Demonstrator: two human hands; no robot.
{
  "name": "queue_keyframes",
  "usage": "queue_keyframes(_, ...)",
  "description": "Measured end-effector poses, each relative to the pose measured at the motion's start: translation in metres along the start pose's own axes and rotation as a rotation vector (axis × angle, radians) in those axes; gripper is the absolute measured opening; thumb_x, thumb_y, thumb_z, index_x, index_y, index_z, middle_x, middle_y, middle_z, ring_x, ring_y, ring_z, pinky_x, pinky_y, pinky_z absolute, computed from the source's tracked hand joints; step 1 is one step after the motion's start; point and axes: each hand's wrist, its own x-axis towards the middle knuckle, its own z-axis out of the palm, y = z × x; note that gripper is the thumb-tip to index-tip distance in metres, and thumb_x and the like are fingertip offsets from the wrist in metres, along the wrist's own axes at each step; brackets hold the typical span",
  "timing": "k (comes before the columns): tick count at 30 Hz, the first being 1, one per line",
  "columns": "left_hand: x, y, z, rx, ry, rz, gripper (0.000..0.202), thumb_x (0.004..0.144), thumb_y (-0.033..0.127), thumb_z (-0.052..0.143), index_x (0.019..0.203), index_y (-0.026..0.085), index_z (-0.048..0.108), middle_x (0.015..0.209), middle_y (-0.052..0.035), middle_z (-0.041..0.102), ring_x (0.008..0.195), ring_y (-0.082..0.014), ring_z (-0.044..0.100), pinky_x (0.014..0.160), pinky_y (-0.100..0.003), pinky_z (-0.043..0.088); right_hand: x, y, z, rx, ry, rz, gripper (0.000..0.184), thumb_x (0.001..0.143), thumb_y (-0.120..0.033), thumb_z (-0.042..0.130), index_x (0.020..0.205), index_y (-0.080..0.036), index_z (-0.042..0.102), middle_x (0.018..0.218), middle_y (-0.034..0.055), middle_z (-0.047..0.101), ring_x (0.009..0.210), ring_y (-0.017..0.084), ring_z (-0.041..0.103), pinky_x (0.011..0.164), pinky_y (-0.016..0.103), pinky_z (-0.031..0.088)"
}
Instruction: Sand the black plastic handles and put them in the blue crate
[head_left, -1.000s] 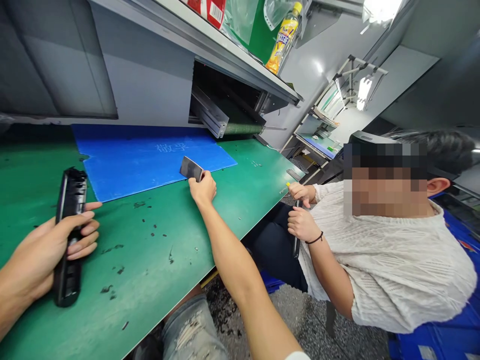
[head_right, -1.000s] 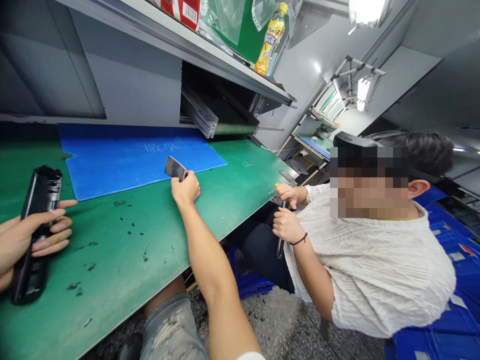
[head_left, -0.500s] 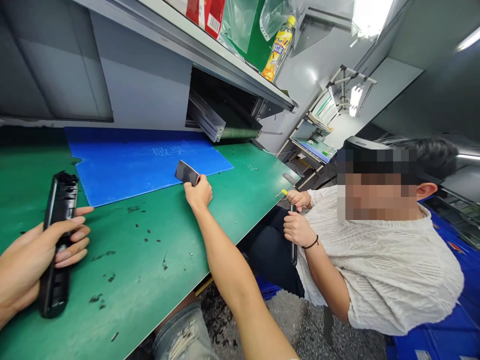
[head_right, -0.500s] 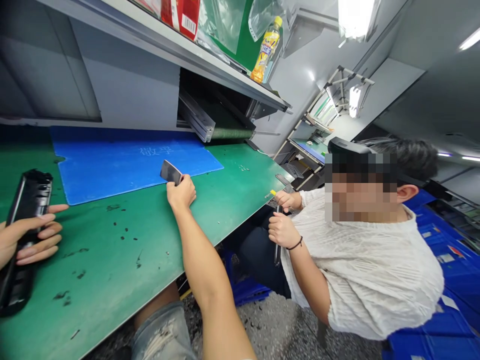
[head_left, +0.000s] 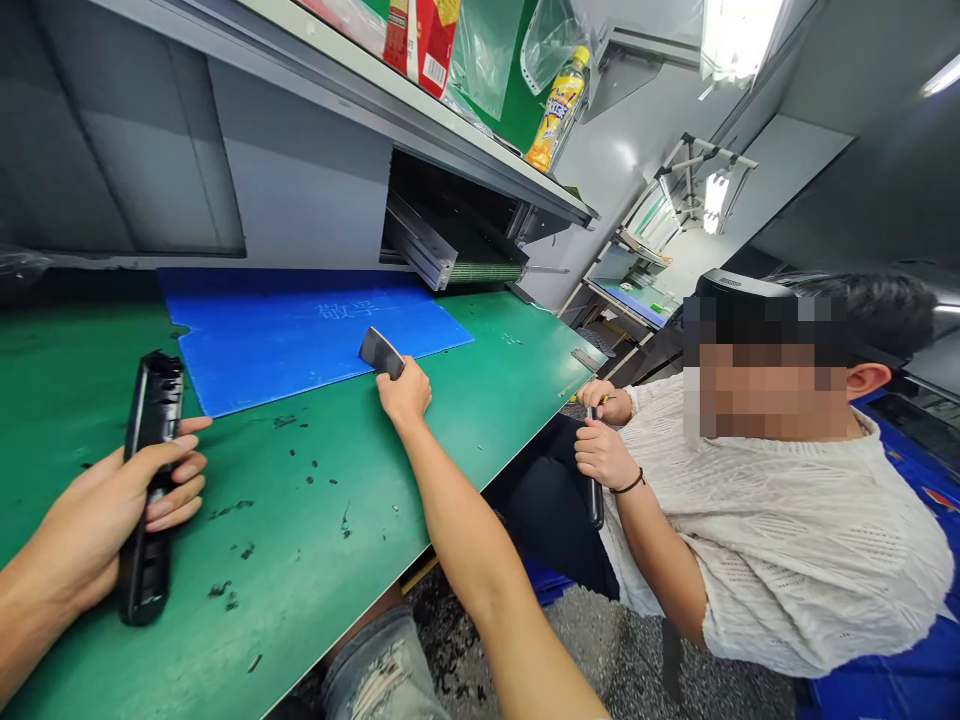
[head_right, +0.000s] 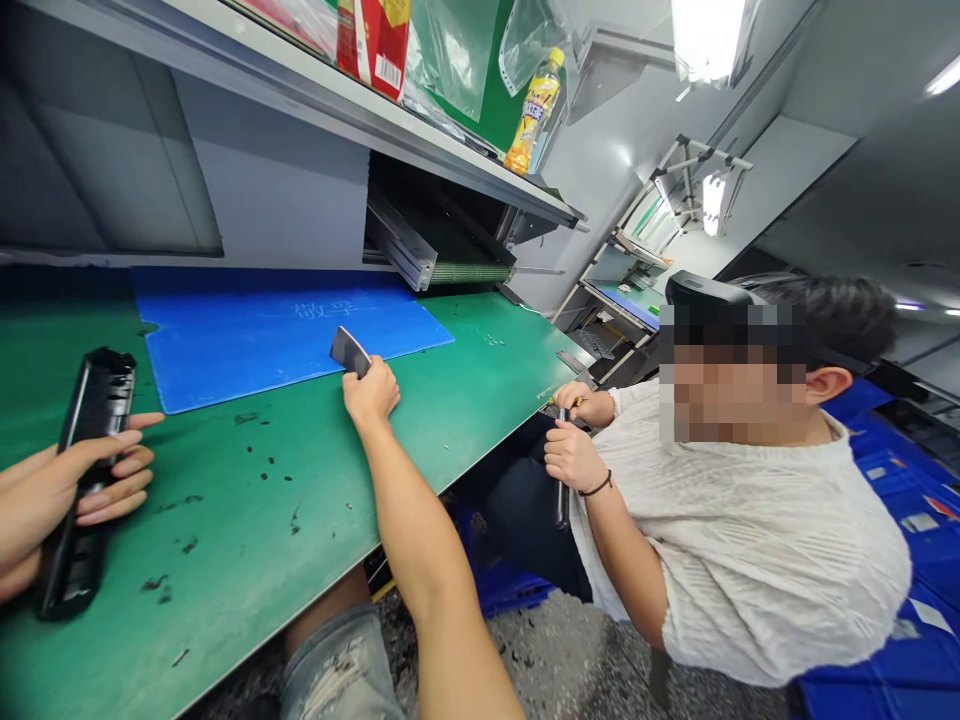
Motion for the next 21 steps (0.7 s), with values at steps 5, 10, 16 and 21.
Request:
queue_keyframes(5, 0.0076, -0.0085, -0.0087, 0.019, -0.072, 0.092, 0.054, 0.070, 0.032, 0.081, 0.122, 0.027, 0.065, 0.070, 0.0061, 0.037, 0.043, -0.0027, 0.028, 0.027, -0.013, 0.028, -0.0004, -0.0001, -0.0004, -0.017, -0.007, -0.008, 0.036, 0.097, -0.042, 0.064, 0.123, -0.017, 0.060, 0.114, 0.0074, 0.065, 0.100, 0.022, 0.065, 0.090, 0.044, 0.056)
queue_keyframes(10, 0.0090, -0.0095, -0.0106, 0.054, -0.094, 0.111, 0.050, 0.073, 0.035, 0.079, 0.121, 0.029, 0.065, 0.069, 0.0063, 0.038, 0.043, -0.0021, 0.029, 0.030, -0.012, 0.027, -0.0003, -0.0003, -0.0008, -0.033, -0.012, -0.009, 0.033, 0.097, -0.041, 0.064, 0.119, -0.017, 0.062, 0.113, 0.0070, 0.065, 0.099, 0.022, 0.065, 0.089, 0.044, 0.056)
queue_keyframes(16, 0.0033, -0.0075, -0.0042, 0.081, -0.080, 0.139, 0.026, 0.084, 0.037, 0.067, 0.108, 0.029, 0.066, 0.067, 0.0057, 0.038, 0.042, -0.0013, 0.029, 0.034, -0.013, 0.021, -0.0004, -0.0011, -0.0023, -0.042, -0.016, -0.002, 0.030, 0.098, -0.040, 0.063, 0.117, -0.017, 0.062, 0.111, 0.0065, 0.065, 0.099, 0.021, 0.065, 0.089, 0.043, 0.056)
queue_keyframes(21, 0.0009, -0.0047, -0.0032, 0.061, -0.079, 0.114, 0.038, 0.077, 0.035, 0.073, 0.113, 0.027, 0.065, 0.068, 0.0059, 0.038, 0.043, -0.0023, 0.029, 0.031, -0.013, 0.025, -0.0005, -0.0018, -0.0021, -0.053, -0.027, -0.003, 0.031, 0.097, -0.041, 0.063, 0.116, -0.017, 0.062, 0.112, 0.0067, 0.065, 0.098, 0.021, 0.065, 0.088, 0.043, 0.056)
